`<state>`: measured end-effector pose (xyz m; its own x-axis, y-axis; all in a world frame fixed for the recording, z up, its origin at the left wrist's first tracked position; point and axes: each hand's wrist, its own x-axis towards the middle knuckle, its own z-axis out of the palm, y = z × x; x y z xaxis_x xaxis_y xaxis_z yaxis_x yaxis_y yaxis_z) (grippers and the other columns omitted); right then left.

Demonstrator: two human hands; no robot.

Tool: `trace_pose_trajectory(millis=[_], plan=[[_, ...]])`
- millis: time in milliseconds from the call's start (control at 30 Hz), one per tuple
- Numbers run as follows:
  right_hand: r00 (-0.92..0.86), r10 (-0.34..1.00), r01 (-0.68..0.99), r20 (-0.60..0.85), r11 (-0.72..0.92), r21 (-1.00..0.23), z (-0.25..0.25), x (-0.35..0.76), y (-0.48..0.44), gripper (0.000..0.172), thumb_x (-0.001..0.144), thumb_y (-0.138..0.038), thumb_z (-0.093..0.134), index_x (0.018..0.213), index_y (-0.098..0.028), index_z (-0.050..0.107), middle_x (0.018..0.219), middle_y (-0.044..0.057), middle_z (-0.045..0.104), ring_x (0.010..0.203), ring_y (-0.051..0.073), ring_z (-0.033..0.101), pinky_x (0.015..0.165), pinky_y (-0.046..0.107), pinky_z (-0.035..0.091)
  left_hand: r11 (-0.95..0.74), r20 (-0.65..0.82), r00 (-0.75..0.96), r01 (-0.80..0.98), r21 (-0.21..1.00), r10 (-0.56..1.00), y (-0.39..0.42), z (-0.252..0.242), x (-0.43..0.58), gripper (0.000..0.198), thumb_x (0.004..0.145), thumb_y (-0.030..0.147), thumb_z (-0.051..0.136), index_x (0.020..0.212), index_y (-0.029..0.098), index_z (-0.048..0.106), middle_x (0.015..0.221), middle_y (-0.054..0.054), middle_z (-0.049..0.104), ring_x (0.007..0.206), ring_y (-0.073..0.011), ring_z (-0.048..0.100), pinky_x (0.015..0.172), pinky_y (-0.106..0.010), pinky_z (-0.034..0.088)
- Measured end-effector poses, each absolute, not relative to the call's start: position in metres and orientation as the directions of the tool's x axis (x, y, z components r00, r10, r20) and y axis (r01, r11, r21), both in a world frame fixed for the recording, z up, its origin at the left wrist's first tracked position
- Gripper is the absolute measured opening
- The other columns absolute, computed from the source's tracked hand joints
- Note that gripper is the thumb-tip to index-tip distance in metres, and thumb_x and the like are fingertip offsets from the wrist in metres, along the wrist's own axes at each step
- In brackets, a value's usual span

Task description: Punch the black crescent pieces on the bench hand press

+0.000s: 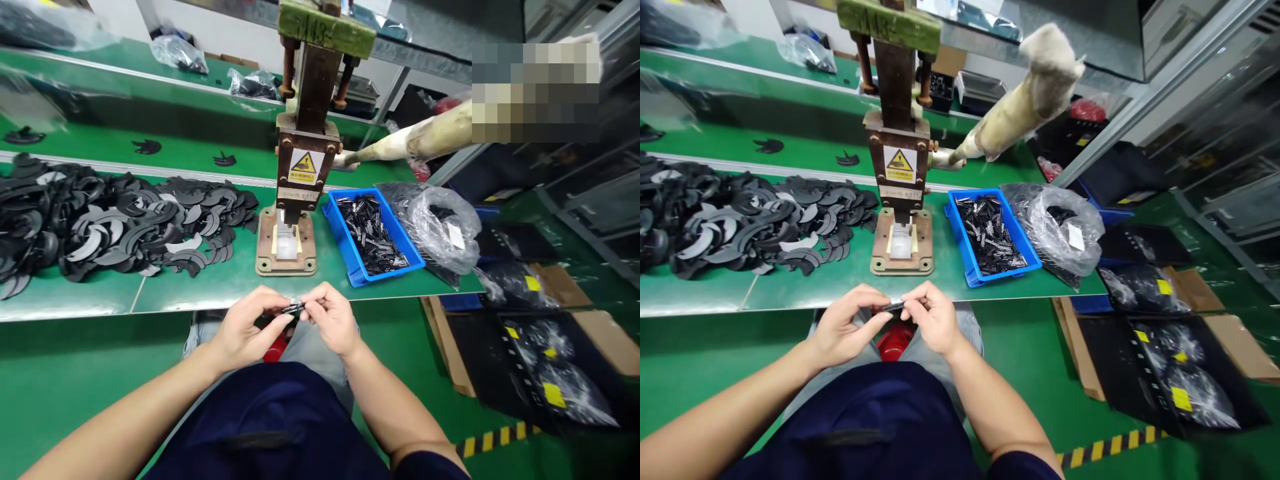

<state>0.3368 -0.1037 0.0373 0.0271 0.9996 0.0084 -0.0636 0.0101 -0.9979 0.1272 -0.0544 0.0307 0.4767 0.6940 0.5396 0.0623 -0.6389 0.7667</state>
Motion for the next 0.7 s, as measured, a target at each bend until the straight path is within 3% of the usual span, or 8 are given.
trace_pose_trajectory(millis=[300, 400, 533, 600, 700], plan=[[0.008, 0.999, -0.052, 0.048, 0.049, -0.997, 0.031, 0.339, -0.107, 0.031, 0.096, -0.053, 0.070, 0.100, -0.022, 0.067, 0.072, -0.002, 0.069, 0.063, 0.012, 0.065, 0.062, 0.026, 0.052, -0.562, 0.479, 0.504, 0.017, 0.827, 0.719, -0.057, 0.035, 0.127, 0.026, 0.095, 0.013, 0.075, 0.119, 0.024, 0.072, 0.104, -0.006, 0.076, 0.094, -0.0180, 0.072, 0.085, -0.032, 0.058], [-0.040, 0.995, 0.023, 0.092, 0.093, -0.995, 0.032, 0.342, -0.107, 0.026, 0.099, -0.048, 0.068, 0.101, -0.022, 0.070, 0.077, -0.001, 0.071, 0.068, 0.012, 0.067, 0.067, 0.027, 0.054, -0.282, 0.233, 0.563, 0.000, 0.959, 0.793, -0.058, 0.039, 0.126, 0.010, 0.102, 0.026, 0.069, 0.110, 0.023, 0.073, 0.103, -0.006, 0.077, 0.092, -0.0183, 0.072, 0.084, -0.032, 0.057], [-0.176, 0.969, 0.216, 0.173, 0.209, -0.954, 0.042, 0.344, -0.103, 0.018, 0.101, -0.039, 0.066, 0.103, -0.022, 0.074, 0.084, 0.001, 0.074, 0.073, 0.012, 0.069, 0.071, 0.027, 0.054, 0.210, -0.122, 0.732, -0.030, 0.977, 0.671, -0.053, 0.041, 0.125, 0.022, 0.099, 0.040, 0.074, 0.094, 0.021, 0.065, 0.084, -0.001, 0.071, 0.073, -0.0140, 0.065, 0.070, -0.027, 0.052], [-0.256, 0.941, 0.294, 0.220, 0.293, -0.910, 0.050, 0.349, -0.097, 0.018, 0.100, -0.037, 0.067, 0.107, -0.023, 0.075, 0.087, 0.002, 0.074, 0.076, 0.013, 0.068, 0.073, 0.028, 0.054, 0.302, -0.156, 0.777, -0.046, 0.952, 0.610, -0.046, 0.038, 0.125, 0.029, 0.092, 0.042, 0.082, 0.095, 0.020, 0.062, 0.083, 0.001, 0.068, 0.072, -0.0124, 0.062, 0.070, -0.026, 0.050], [-0.252, 0.925, 0.361, 0.283, 0.361, -0.860, 0.069, 0.366, -0.083, 0.025, 0.100, -0.037, 0.068, 0.120, -0.024, 0.072, 0.094, 0.003, 0.074, 0.083, 0.014, 0.068, 0.080, 0.031, 0.057, 0.257, -0.129, 0.721, -0.070, 0.964, 0.681, -0.024, 0.030, 0.125, 0.039, 0.087, 0.043, 0.086, 0.112, 0.022, 0.064, 0.088, 0.001, 0.066, 0.076, -0.0130, 0.063, 0.072, -0.027, 0.052]])
